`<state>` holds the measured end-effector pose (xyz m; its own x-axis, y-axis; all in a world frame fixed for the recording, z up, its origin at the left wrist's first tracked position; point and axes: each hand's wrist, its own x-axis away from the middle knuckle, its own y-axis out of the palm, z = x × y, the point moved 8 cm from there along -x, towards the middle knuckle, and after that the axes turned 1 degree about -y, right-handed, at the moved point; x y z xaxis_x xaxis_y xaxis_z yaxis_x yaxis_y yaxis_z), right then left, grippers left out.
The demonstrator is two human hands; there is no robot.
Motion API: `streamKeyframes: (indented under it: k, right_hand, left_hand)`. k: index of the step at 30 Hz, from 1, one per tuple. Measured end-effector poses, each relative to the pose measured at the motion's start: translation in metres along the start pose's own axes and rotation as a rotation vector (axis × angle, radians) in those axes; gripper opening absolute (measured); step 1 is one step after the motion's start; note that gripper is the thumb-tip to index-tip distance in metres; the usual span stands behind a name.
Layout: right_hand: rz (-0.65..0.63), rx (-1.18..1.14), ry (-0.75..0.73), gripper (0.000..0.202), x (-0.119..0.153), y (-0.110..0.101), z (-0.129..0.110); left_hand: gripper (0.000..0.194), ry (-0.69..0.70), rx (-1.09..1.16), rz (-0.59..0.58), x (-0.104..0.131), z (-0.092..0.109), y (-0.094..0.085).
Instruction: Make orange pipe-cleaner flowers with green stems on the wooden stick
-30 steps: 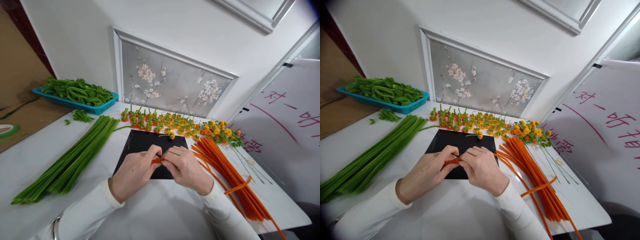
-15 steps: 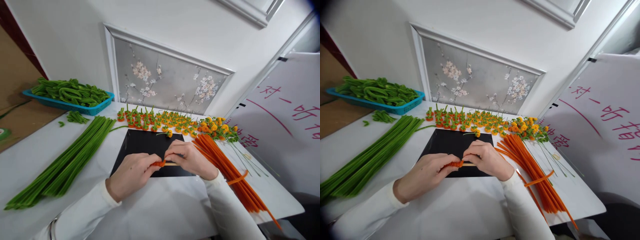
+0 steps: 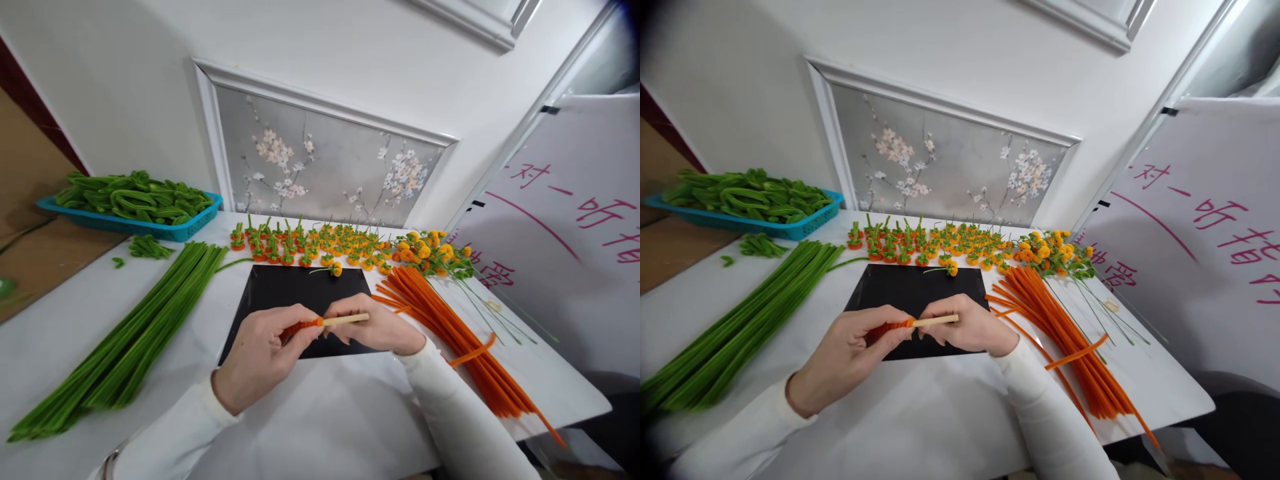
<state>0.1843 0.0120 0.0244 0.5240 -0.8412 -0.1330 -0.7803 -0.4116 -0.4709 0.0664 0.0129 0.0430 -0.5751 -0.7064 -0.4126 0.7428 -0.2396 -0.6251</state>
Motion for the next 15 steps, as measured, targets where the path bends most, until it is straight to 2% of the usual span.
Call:
streamKeyframes:
  k: [8,10,12,15]
  right_hand:
    - [0.069,0.077,-0.04,0.021,0.003,-0.002,-0.008]
    - [0.095,0.121,-0.071,0.022,0.003,-0.004,-0.011]
    - [0.092,0.142,-0.09,0.024,0.003,-0.003,-0.013]
    - [0.068,0.111,-0.083,0.024,0.002,0.001,-0.013]
  left_hand:
    - [0.013,-0.084,0.076,0.036,-0.001,-0.008,0.0]
    - [0.02,-0.11,0.126,0.037,-0.002,-0.012,0.001]
    - [0.025,-0.113,0.199,0.021,-0.002,-0.014,0.003]
    - [0.021,-0.093,0.25,0.013,-0.003,-0.012,0.002]
